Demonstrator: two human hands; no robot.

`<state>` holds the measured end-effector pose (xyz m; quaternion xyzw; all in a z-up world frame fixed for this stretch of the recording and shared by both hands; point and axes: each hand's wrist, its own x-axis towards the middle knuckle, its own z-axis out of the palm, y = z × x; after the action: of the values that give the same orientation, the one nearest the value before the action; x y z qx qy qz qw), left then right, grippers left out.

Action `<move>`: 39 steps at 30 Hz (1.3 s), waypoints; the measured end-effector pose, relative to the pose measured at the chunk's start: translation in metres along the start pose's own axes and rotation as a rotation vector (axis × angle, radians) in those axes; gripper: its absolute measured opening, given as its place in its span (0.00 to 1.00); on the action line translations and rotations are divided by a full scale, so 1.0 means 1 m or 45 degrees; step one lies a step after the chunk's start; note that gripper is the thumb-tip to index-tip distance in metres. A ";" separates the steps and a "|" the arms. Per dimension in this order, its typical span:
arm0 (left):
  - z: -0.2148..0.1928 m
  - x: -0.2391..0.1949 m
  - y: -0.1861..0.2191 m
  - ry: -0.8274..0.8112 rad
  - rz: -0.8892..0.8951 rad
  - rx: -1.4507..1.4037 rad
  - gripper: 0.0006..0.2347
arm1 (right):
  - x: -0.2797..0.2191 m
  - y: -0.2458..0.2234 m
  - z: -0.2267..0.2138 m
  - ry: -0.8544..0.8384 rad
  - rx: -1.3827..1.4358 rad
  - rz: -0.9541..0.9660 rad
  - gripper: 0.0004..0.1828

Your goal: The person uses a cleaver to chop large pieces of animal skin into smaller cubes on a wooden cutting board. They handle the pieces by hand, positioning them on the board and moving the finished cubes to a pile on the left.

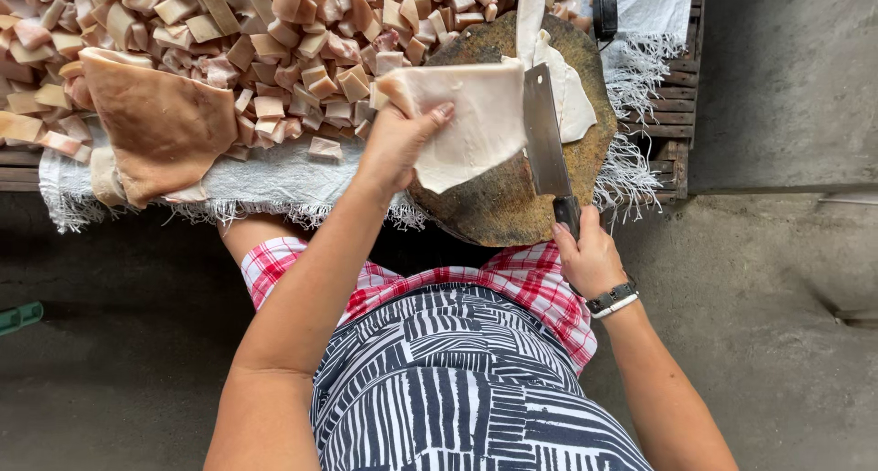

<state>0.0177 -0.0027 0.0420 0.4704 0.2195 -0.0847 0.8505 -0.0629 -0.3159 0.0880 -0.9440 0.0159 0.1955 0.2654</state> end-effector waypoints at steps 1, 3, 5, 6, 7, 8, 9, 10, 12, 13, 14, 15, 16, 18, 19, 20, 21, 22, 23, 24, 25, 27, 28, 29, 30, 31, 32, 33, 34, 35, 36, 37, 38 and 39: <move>-0.002 0.004 -0.006 -0.021 0.080 0.047 0.14 | 0.001 -0.007 0.001 0.065 0.000 -0.073 0.16; -0.011 0.012 -0.019 0.106 0.243 0.697 0.17 | -0.003 -0.021 0.002 0.190 -0.003 -0.204 0.16; -0.019 0.023 -0.027 0.176 0.317 1.081 0.18 | -0.005 -0.039 -0.004 0.198 0.078 -0.220 0.16; -0.022 0.026 -0.029 0.181 0.306 1.141 0.18 | -0.008 -0.048 -0.010 0.199 0.121 -0.223 0.16; -0.024 0.028 -0.030 0.186 0.295 1.202 0.18 | -0.011 -0.056 -0.017 0.236 0.136 -0.238 0.16; -0.027 0.029 -0.030 0.174 0.274 1.192 0.17 | -0.011 -0.065 -0.024 0.272 0.150 -0.263 0.16; -0.029 0.029 -0.028 0.162 0.253 1.181 0.17 | -0.013 -0.071 -0.032 0.308 0.164 -0.287 0.17; -0.029 0.029 -0.026 0.146 0.234 1.170 0.17 | -0.017 -0.076 -0.041 0.361 0.257 -0.381 0.17; -0.028 0.027 -0.022 0.142 0.245 1.177 0.17 | -0.021 -0.080 -0.049 0.502 0.422 -0.599 0.18; -0.028 0.026 -0.022 0.140 0.249 1.180 0.17 | -0.021 -0.079 -0.049 0.589 0.494 -0.725 0.17; -0.028 0.025 -0.021 0.136 0.238 1.145 0.17 | -0.021 -0.076 -0.048 0.671 0.566 -0.855 0.17; -0.028 0.024 -0.021 0.132 0.227 1.109 0.17 | -0.018 -0.076 -0.036 0.602 0.557 -0.793 0.16; -0.030 0.023 -0.021 0.125 0.217 1.074 0.17 | -0.013 -0.076 -0.017 0.534 0.548 -0.731 0.15; -0.032 0.025 -0.021 0.130 0.201 1.153 0.17 | 0.002 -0.074 0.007 0.153 0.130 -0.380 0.16; -0.032 0.028 -0.020 0.137 0.198 1.190 0.17 | 0.011 -0.070 0.009 -0.155 -0.277 -0.081 0.18; -0.034 0.028 -0.020 0.136 0.215 1.197 0.17 | 0.016 -0.063 0.009 -0.190 -0.222 -0.080 0.18; -0.035 0.030 -0.021 0.135 0.232 1.205 0.17 | 0.020 -0.055 0.002 -0.226 -0.168 -0.079 0.19; -0.034 0.031 -0.024 0.115 0.244 1.215 0.17 | 0.019 -0.047 -0.002 -0.256 -0.109 -0.061 0.20; -0.033 0.030 -0.027 0.105 0.295 1.191 0.20 | 0.012 -0.044 0.002 -0.263 -0.140 -0.037 0.20; -0.031 0.035 -0.022 0.125 0.367 1.158 0.24 | 0.017 -0.044 -0.001 -0.270 -0.181 -0.047 0.20; -0.027 0.039 -0.015 0.143 0.439 1.127 0.29 | 0.023 -0.046 -0.005 -0.276 -0.223 -0.057 0.20; -0.019 0.040 -0.015 0.195 0.309 1.060 0.25 | 0.015 -0.046 -0.004 -0.276 -0.217 -0.030 0.20; -0.011 0.042 -0.013 0.213 0.252 1.026 0.23 | 0.013 -0.048 -0.003 -0.265 -0.214 -0.015 0.19; -0.006 0.041 -0.011 0.212 0.209 1.056 0.21 | 0.009 -0.049 -0.002 -0.263 -0.213 0.000 0.20; -0.001 0.040 -0.008 0.213 0.169 1.084 0.18 | 0.007 -0.049 -0.002 -0.260 -0.214 0.013 0.20; 0.004 0.038 -0.007 0.213 0.128 1.112 0.16 | 0.004 -0.050 0.000 -0.257 -0.216 0.027 0.20; 0.006 0.034 -0.006 0.159 0.152 1.090 0.16 | 0.002 -0.049 0.001 -0.237 -0.229 0.009 0.20; 0.008 0.028 -0.007 0.104 0.176 1.068 0.15 | 0.003 -0.048 0.004 -0.218 -0.242 -0.009 0.20; 0.009 0.021 -0.010 0.050 0.197 1.044 0.15 | 0.002 -0.045 0.006 -0.201 -0.256 -0.025 0.20; 0.010 0.016 -0.011 0.013 0.257 1.033 0.14 | 0.005 -0.042 0.009 -0.208 -0.234 -0.018 0.20; 0.010 0.011 -0.012 -0.020 0.320 1.022 0.14 | 0.014 -0.042 0.014 -0.215 -0.211 -0.016 0.20; 0.011 0.008 -0.013 -0.053 0.383 1.010 0.13 | 0.025 -0.041 0.018 -0.222 -0.188 -0.015 0.19; 0.011 0.004 -0.015 -0.083 0.375 0.972 0.12 | 0.037 -0.041 0.023 -0.218 -0.199 -0.054 0.19; 0.013 0.000 -0.017 -0.112 0.367 0.934 0.12 | 0.051 -0.043 0.027 -0.214 -0.209 -0.093 0.19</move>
<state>0.0160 -0.0227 0.0347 0.7650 0.0697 -0.0574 0.6377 -0.0200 -0.2619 0.0687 -0.9428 -0.0568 0.2647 0.1946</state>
